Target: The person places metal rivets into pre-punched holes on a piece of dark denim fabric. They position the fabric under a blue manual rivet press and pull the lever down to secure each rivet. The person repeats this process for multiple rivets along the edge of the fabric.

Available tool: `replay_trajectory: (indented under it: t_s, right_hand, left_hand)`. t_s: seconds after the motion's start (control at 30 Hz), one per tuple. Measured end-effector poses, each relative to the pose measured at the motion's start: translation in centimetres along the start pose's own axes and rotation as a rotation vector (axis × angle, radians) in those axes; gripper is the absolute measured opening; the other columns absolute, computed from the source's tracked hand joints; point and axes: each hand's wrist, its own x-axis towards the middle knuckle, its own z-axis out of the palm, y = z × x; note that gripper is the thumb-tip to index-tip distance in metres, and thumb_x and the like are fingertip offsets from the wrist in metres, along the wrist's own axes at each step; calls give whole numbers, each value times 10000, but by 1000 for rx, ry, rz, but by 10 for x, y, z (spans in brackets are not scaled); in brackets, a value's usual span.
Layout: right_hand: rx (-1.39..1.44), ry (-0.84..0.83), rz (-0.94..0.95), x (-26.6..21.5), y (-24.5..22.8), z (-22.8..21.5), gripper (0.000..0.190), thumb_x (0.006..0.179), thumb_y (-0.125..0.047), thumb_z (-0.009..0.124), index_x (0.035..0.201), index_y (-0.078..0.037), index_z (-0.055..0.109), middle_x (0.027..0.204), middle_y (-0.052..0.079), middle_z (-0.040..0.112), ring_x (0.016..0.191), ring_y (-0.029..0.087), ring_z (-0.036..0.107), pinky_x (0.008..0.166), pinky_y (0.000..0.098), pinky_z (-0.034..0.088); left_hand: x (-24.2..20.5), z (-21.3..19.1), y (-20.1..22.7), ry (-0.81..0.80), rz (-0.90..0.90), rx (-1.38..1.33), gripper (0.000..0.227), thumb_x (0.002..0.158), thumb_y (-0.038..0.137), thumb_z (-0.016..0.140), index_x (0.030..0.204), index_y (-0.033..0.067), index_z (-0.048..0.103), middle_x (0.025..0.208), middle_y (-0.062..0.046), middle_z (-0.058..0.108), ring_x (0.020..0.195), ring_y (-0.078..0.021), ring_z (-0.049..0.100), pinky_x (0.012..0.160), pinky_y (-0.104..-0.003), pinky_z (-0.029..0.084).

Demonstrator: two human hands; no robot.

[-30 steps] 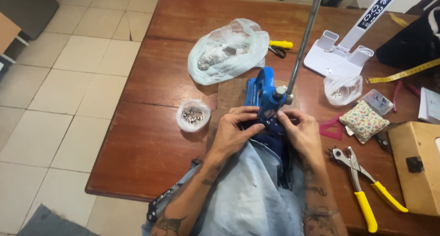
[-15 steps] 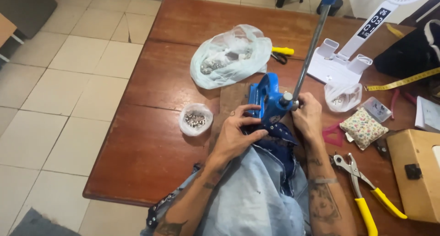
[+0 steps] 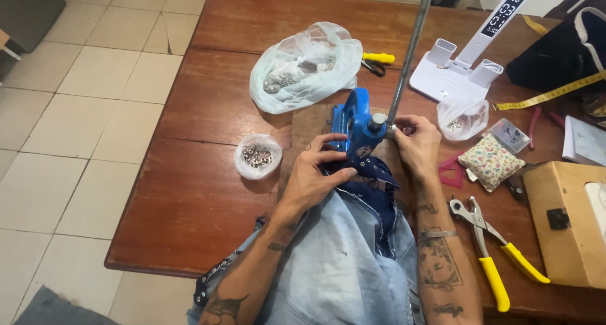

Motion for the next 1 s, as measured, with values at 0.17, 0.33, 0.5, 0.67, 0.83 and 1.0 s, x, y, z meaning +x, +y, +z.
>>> replay_trajectory:
  t_s: [0.17,0.33,0.5,0.67,0.83,1.0]
  right_hand:
    - [127,4,13,-4,-5,-15,225,1169,-405,895,1343,-275,952,1159,49,920,1090,234,879,909,434,688]
    - [80,-13,84,0,-3,-12,442,935,-400,1055,1318,-223,925,1103,21,910,1002,170,867,910,362,678]
    - [101,-42,116,-7,-15,-27,393,942,-377,1059,1259,-181,936,1053,62,908,933,199,876,818,406,675]
    - [257,-30,179,-2,-1,-21,320,1059,-408,1011,1234,-146,955,974,146,896,849,216,872,716,381,707]
    - [233,-70,188,-6,-17,-36,358,1013,-341,1028,1259,-95,943,946,182,878,816,248,851,662,444,703]
    - [217,-99,236,-2,7,-32,257,1039,-245,950,1236,-81,946,945,189,890,821,255,883,657,409,731]
  left_hand:
    - [0,-3,5,-14,-23,-9,360,899,284,1072,1217,142,982,1596,-43,812,1239,-233,795,1159,-392,614]
    - [1,-3,4,-23,-38,-11,354,902,280,1069,1220,149,982,1597,-33,808,1242,-224,797,1168,-388,611]
    - [0,-3,4,-30,-41,-19,348,908,272,1064,1230,164,986,1601,-34,799,1254,-226,794,1178,-388,611]
    - [1,-3,7,-22,-58,-30,347,909,267,1061,1230,159,986,1601,-35,799,1258,-214,788,1183,-386,606]
    - [3,-2,4,-26,-41,-21,347,903,261,1064,1226,158,989,1593,-41,804,1250,-230,797,1175,-394,611]
    - [1,-2,5,-20,-48,-25,334,904,253,1063,1216,160,989,1592,-34,807,1252,-222,805,1177,-388,612]
